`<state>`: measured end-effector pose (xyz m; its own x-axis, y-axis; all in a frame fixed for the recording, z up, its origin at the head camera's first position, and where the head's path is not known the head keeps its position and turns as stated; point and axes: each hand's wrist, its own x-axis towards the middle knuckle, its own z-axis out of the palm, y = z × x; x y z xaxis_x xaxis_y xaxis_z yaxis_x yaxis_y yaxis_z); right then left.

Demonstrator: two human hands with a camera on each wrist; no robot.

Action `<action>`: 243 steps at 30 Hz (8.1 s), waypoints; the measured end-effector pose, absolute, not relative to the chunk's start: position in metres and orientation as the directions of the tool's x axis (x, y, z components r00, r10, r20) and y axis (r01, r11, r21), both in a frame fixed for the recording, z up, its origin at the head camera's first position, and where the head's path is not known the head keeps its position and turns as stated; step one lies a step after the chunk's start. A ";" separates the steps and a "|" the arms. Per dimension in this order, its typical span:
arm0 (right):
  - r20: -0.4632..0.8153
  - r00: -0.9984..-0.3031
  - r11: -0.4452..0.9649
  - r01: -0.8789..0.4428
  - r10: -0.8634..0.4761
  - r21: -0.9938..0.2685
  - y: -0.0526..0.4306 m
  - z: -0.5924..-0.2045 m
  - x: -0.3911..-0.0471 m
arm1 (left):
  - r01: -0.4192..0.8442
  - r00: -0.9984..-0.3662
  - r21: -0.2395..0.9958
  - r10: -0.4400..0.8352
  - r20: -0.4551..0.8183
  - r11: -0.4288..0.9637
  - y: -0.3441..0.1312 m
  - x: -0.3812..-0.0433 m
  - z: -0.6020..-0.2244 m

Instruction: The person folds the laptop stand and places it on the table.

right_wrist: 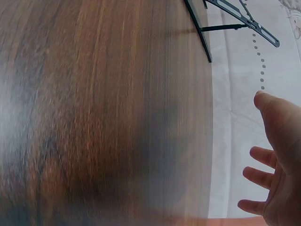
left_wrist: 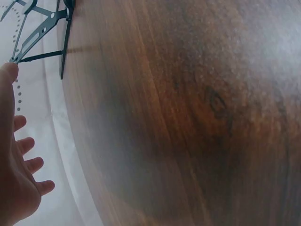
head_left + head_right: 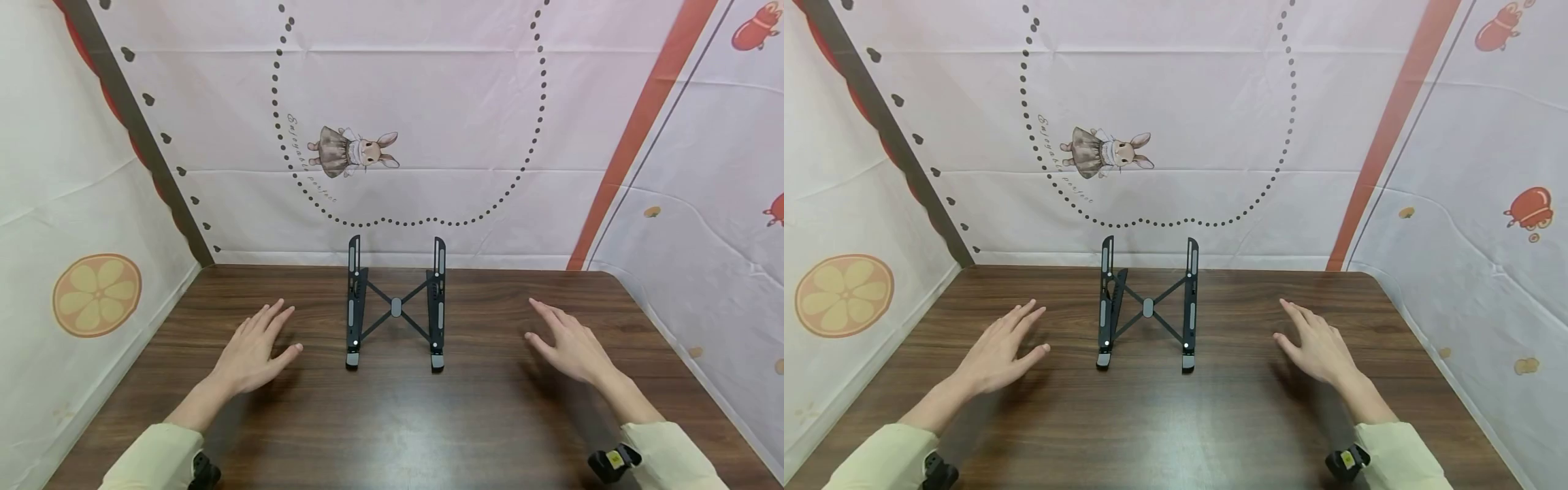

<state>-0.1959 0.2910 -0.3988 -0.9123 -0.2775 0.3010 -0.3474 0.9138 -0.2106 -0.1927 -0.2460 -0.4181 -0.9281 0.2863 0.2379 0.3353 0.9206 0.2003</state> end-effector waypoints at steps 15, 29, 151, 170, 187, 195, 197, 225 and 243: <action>0.438 -0.869 0.846 -0.401 -0.229 -0.353 0.270 -0.407 -0.201 | 0.368 -0.918 0.407 0.255 0.305 0.836 -0.238 -0.196 -0.425; 0.465 -0.850 0.782 -0.458 -0.247 -0.422 0.253 -0.417 -0.209 | 0.353 -0.935 0.606 0.240 0.263 0.713 -0.224 -0.199 -0.430; -0.089 -0.990 0.228 0.112 0.108 -0.967 0.148 -0.430 -0.238 | -0.020 -0.996 0.958 -0.085 0.004 0.286 -0.120 -0.245 -0.440; -0.111 -0.984 0.188 0.136 0.137 -0.973 0.145 -0.429 -0.238 | -0.014 -0.995 0.954 -0.096 0.016 0.298 -0.118 -0.245 -0.441; -0.111 -0.985 0.169 0.132 0.132 -0.977 0.145 -0.432 -0.240 | -0.016 -0.996 0.955 -0.091 0.011 0.295 -0.115 -0.244 -0.440; -0.100 -0.986 0.156 0.120 0.130 -0.980 0.146 -0.433 -0.239 | -0.008 -0.996 0.954 -0.089 0.020 0.299 -0.113 -0.243 -0.441; -0.099 -0.987 0.157 0.119 0.130 -0.980 0.146 -0.433 -0.239 | -0.009 -0.996 0.955 -0.086 0.017 0.297 -0.113 -0.242 -0.440; -0.105 -0.987 0.154 0.124 0.121 -0.980 0.142 -0.434 -0.238 | 0.003 -0.998 0.963 -0.067 0.022 0.271 -0.101 -0.241 -0.441; -0.103 -0.988 0.152 0.120 0.111 -0.981 0.138 -0.434 -0.239 | 0.003 -0.998 0.972 -0.057 0.017 0.236 -0.097 -0.243 -0.441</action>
<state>-0.2390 0.1376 -0.4340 -0.9884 0.1114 -0.1032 0.1196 0.1524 -0.9811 -0.2428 -0.0967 -0.4412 -0.9983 -0.0566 0.0166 0.0028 0.2363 0.9717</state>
